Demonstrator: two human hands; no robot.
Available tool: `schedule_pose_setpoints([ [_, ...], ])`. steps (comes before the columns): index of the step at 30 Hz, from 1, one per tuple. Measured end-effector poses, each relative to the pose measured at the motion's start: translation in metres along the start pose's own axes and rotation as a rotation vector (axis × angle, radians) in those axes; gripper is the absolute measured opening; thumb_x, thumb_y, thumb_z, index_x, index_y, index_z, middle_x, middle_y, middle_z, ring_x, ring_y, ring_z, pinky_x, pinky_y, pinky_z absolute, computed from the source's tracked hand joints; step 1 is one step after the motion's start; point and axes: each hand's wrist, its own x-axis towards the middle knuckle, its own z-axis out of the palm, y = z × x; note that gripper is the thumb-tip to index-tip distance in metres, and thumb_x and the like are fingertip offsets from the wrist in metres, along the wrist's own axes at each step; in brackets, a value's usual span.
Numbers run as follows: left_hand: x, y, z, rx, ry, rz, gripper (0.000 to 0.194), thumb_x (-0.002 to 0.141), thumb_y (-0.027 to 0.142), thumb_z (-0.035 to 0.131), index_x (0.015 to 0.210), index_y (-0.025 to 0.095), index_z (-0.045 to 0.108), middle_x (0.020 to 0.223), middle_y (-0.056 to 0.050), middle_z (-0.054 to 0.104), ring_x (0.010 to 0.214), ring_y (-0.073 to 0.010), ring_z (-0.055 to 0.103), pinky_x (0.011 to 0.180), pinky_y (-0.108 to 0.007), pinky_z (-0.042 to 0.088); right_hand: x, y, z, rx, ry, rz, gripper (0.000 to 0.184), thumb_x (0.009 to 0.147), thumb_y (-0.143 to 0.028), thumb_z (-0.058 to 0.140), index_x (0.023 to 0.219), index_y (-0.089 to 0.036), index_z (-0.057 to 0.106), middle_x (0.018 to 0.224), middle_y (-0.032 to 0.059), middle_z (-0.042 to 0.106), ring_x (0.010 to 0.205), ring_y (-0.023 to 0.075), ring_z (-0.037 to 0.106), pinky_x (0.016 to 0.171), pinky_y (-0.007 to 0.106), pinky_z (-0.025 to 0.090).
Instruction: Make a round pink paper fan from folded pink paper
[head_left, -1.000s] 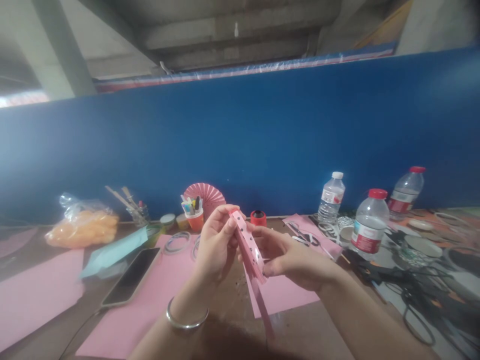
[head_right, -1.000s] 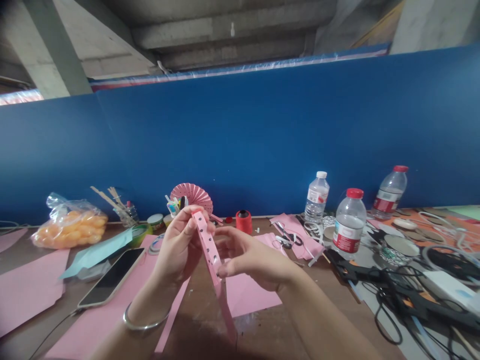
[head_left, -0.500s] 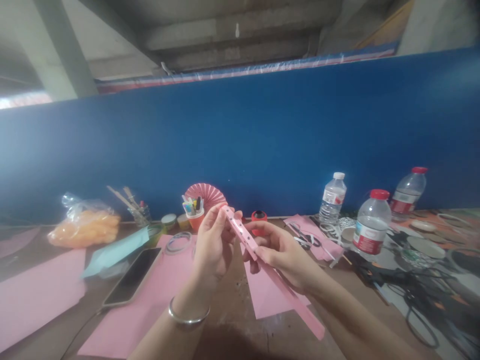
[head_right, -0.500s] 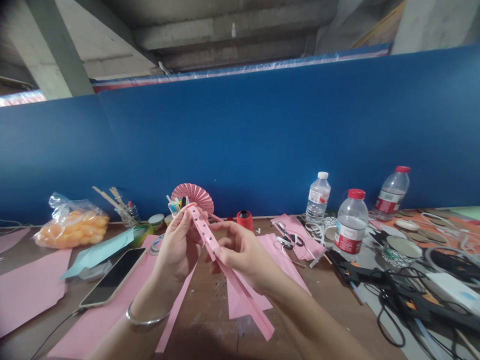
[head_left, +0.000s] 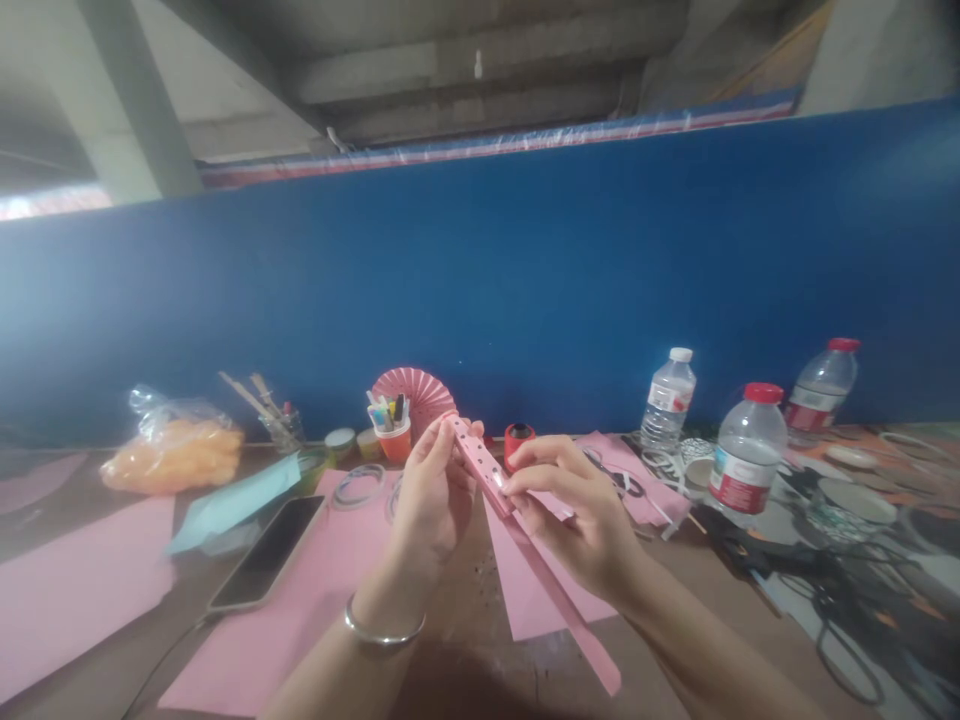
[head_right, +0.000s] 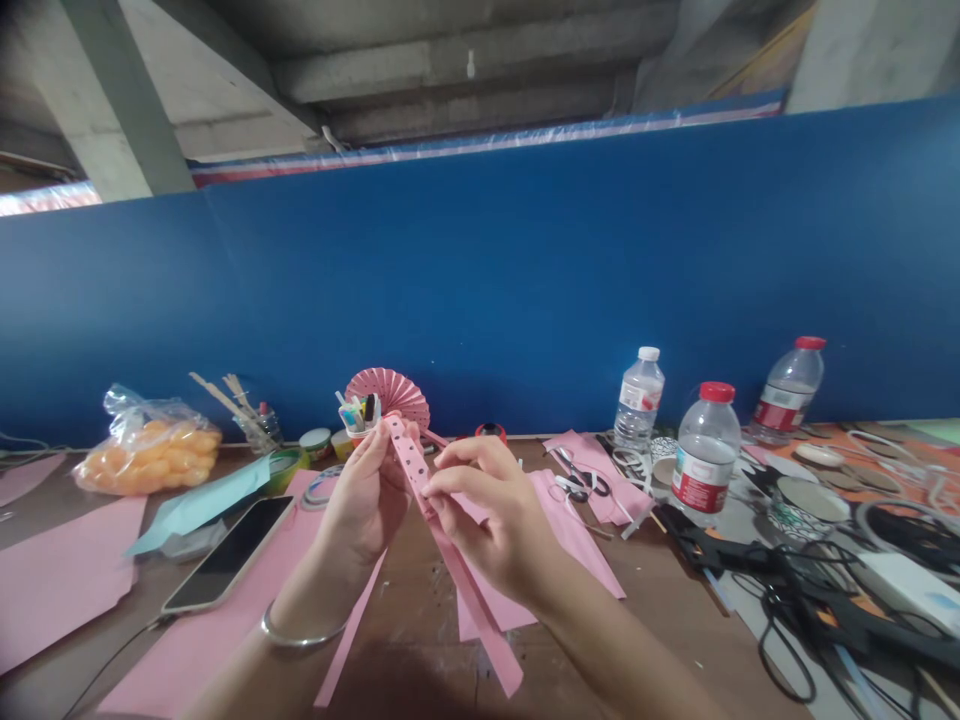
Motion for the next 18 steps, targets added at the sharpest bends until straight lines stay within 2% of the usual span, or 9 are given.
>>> schedule_pose_setpoints([
  [3,0.001,-0.001,-0.001,0.008,0.026,0.002,0.01,0.074,0.022,0.063,0.079,0.015,0.061,0.072,-0.001,0.066,0.066,-0.0091,0.062,0.06,-0.016,0.049,0.0,-0.001,-0.003,0.053,-0.045,0.097,0.017,0.083,-0.016,0.046,0.084,-0.023,0.061,0.098,0.0062,0.051,0.098,0.0206,0.047,0.086,0.042,0.038],
  [7,0.003,0.001,-0.002,0.036,0.054,0.007,0.014,0.072,0.025,0.065,0.08,0.015,0.06,0.074,-0.001,0.065,0.065,-0.0098,0.062,0.059,-0.018,0.049,0.002,0.002,0.001,0.359,-0.087,0.298,0.025,0.086,-0.028,0.041,0.082,-0.022,0.064,0.103,0.007,0.049,0.104,0.0224,0.044,0.091,0.043,0.033],
  [11,0.003,0.007,-0.001,0.077,-0.013,-0.005,0.017,0.07,0.025,0.067,0.081,0.016,0.058,0.072,0.001,0.062,0.064,-0.0103,0.061,0.053,-0.017,0.048,0.001,0.009,0.015,0.876,-0.07,0.535,0.037,0.084,-0.045,0.041,0.072,-0.018,0.065,0.1,0.0069,0.051,0.092,0.0203,0.049,0.079,0.034,0.041],
  [14,0.004,0.011,-0.001,0.081,-0.073,0.006,0.016,0.071,0.024,0.066,0.082,0.015,0.059,0.071,0.001,0.06,0.062,-0.009,0.06,0.054,-0.017,0.048,-0.002,0.016,0.025,1.235,-0.105,0.737,0.048,0.083,-0.053,0.037,0.068,-0.017,0.064,0.096,0.0063,0.056,0.079,0.0167,0.052,0.073,0.03,0.042],
  [18,0.008,0.013,-0.005,0.065,-0.062,0.043,0.015,0.073,0.026,0.065,0.082,0.016,0.061,0.071,0.0,0.064,0.057,-0.0083,0.06,0.054,-0.017,0.05,-0.008,0.022,0.035,1.418,-0.062,0.865,0.047,0.078,-0.058,0.041,0.076,-0.019,0.067,0.084,0.0055,0.062,0.068,0.0152,0.053,0.07,0.029,0.043],
])
